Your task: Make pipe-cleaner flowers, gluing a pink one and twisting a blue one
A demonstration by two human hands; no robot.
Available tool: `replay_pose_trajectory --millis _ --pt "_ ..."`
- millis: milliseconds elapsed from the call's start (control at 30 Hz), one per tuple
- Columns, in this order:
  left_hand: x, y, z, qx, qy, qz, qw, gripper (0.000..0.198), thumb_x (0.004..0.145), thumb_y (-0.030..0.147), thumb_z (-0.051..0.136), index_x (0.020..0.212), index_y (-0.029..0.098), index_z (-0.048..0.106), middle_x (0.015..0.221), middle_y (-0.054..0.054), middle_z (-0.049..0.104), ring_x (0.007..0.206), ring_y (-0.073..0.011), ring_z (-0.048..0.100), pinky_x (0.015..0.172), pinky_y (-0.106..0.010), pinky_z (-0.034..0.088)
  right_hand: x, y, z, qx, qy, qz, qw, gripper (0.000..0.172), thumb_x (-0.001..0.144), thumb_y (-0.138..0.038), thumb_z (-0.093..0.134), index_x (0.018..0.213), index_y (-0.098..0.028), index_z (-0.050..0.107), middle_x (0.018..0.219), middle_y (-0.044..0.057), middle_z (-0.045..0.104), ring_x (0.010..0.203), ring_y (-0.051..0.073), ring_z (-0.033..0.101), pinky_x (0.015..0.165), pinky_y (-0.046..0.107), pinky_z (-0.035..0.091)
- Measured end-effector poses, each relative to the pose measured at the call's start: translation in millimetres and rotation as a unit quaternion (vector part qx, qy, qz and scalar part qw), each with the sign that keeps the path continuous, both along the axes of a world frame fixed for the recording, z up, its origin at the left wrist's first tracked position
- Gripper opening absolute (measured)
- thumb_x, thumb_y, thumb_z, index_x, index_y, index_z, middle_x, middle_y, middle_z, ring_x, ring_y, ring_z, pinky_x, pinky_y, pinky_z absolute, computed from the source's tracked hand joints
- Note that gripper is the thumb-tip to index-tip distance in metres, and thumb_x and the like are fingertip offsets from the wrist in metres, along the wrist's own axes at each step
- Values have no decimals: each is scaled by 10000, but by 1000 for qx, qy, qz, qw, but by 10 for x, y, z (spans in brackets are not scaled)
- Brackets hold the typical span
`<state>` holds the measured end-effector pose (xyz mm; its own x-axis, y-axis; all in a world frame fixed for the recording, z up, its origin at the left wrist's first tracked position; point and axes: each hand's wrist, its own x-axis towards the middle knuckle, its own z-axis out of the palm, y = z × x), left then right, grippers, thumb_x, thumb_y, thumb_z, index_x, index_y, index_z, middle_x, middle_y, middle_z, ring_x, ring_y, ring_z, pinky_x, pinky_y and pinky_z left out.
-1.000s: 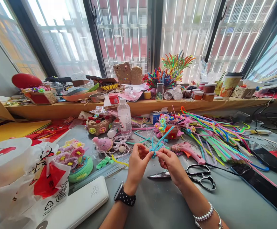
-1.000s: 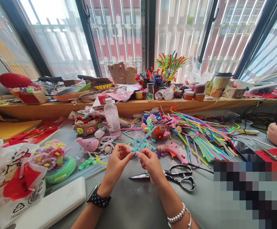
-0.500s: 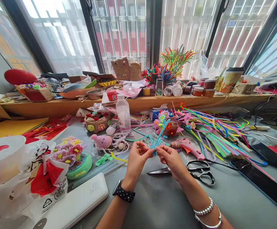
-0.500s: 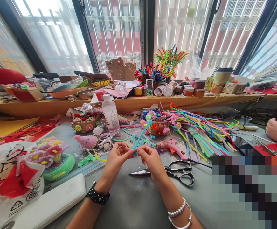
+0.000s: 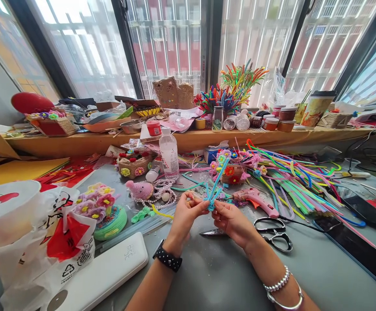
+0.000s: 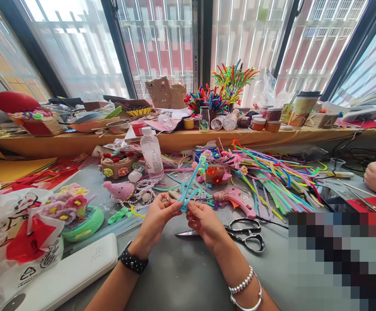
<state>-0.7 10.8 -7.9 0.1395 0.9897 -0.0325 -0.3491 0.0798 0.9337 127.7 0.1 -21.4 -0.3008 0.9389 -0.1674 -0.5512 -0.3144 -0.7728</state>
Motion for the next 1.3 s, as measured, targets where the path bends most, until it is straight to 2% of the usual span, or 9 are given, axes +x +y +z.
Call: replay_pose_trajectory --millis 267,433,600,767,1067,1300 --pt "-18 4 31 -10 3 -4 1000 386 588 189 678 716 193 314 583 81 512 544 -49 498 565 -195 451 -1 -3 37 17 -2 1 1000 265 598 -339 685 597 -121 532 519 -50 383 467 31 305 404 150 202" --pt "-17 -13 41 -16 11 -2 1000 355 589 212 675 776 185 374 609 72 499 573 -59 505 579 -203 441 -12 1 41 18 -25 -24 999 257 630 -364 651 638 -144 517 549 -45 418 486 42 346 428 161 239" --pt "-15 -6 41 -8 24 0 1000 362 563 223 690 777 176 402 624 56 517 579 -68 506 586 -204 416 -37 -12 14 65 -130 -55 988 278 633 -379 642 613 -151 484 507 -59 418 451 43 331 436 188 236" --pt "-25 10 24 -15 46 -9 999 355 549 245 695 758 168 419 635 32 550 588 -81 519 581 -210 406 -61 -29 36 69 -220 -78 970 327 604 -428 638 580 -148 471 459 -58 429 424 51 342 438 212 234" --pt "-32 10 53 -9 111 -15 994 264 559 289 670 748 148 552 698 -9 582 666 -113 535 575 -207 418 -99 -17 -4 79 -193 -94 973 336 589 -456 638 636 -160 486 511 -45 457 449 68 365 439 219 250" --pt "15 2 33 61 204 -26 977 253 625 378 597 732 153 550 671 -15 553 637 -137 524 547 -234 428 -79 -28 6 81 -180 -122 973 319 600 -450 631 611 -154 514 508 -45 438 446 66 343 442 226 244"
